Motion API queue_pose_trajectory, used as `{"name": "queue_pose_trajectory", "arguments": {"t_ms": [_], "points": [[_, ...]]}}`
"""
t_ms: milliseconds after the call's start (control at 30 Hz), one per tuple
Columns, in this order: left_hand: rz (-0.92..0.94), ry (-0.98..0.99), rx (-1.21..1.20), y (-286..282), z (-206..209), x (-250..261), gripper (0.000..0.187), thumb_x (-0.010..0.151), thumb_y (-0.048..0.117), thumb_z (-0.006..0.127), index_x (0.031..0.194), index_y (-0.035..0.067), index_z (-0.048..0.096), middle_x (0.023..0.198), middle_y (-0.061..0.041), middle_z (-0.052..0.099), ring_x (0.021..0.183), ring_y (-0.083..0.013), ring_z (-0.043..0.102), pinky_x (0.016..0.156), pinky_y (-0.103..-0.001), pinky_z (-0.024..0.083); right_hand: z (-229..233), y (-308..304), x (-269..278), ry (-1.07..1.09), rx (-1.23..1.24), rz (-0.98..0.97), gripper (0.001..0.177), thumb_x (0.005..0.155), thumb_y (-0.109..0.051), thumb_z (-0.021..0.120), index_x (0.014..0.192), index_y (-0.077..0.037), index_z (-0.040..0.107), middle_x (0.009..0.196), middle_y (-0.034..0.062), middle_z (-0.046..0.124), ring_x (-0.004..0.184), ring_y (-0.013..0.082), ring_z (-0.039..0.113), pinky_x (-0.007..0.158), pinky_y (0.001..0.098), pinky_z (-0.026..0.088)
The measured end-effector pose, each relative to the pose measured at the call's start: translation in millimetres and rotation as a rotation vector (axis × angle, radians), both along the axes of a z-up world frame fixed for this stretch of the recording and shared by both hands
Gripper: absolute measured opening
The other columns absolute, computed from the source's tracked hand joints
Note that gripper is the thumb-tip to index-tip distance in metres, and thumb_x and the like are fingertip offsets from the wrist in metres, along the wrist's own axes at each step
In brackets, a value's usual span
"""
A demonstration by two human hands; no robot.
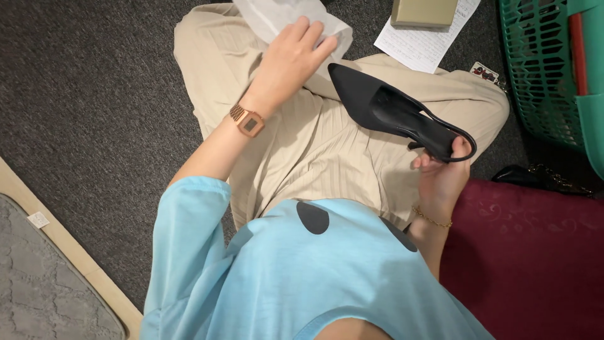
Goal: The person is unboxing a pair of black high-heeled shoes and inspecting them.
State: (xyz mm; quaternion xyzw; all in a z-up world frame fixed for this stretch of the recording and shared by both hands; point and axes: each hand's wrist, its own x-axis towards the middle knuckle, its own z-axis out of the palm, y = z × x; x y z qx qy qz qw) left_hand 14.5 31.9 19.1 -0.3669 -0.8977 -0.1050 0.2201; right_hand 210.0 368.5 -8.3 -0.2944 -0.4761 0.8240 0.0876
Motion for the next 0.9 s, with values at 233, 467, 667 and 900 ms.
{"name": "queue_pose_trajectory", "arguments": {"t_ms": [233, 467, 667, 900], "points": [[-0.063, 0.038, 0.037, 9.1, -7.3, -8.1, 0.021, 0.084, 0.008, 0.066, 0.103, 0.009, 0.058, 0.119, -0.007, 0.054, 0.108, -0.0234, 0.054, 0.092, -0.033, 0.050, 20.8, -7.3, -0.7, 0.018, -0.030, 0.034, 0.023, 0.115, -0.028, 0.047, 0.123, -0.007, 0.054, 0.094, 0.0106, 0.067, 0.064, 0.0205, 0.059, 0.060, 0.0368, 0.051], [-0.038, 0.050, 0.000, 15.9, -23.2, -13.7, 0.015, 0.087, 0.007, 0.067, 0.102, 0.004, 0.064, 0.114, -0.003, 0.053, 0.108, -0.0216, 0.053, 0.093, -0.032, 0.049, 11.6, -5.1, 6.5, -0.024, -0.146, 0.072, 0.023, 0.116, -0.027, 0.049, 0.126, -0.007, 0.055, 0.095, 0.0112, 0.066, 0.063, 0.0190, 0.059, 0.062, 0.0363, 0.053], [-0.019, 0.070, -0.111, 14.7, 13.6, 0.4, 0.049, 0.088, 0.006, 0.065, 0.136, 0.003, 0.062, 0.138, -0.002, 0.054, 0.103, -0.0210, 0.051, 0.086, -0.031, 0.046, 29.8, -39.1, 1.9, -0.131, -0.202, 0.108, 0.014, 0.111, -0.026, 0.047, 0.118, -0.015, 0.053, 0.098, 0.0142, 0.068, 0.055, 0.0128, 0.046, 0.054, 0.0273, 0.040], [0.049, 0.020, -0.206, 11.7, 11.3, 22.1, 0.070, 0.085, 0.000, 0.064, 0.153, 0.007, 0.051, 0.164, 0.001, 0.037, 0.098, -0.0204, 0.054, 0.076, -0.028, 0.051, 23.3, -41.8, 3.9, -0.124, -0.238, 0.169, 0.032, 0.109, -0.027, 0.040, 0.132, -0.013, 0.057, 0.101, 0.0124, 0.065, 0.054, 0.0102, 0.041, 0.050, 0.0234, 0.036]]}}
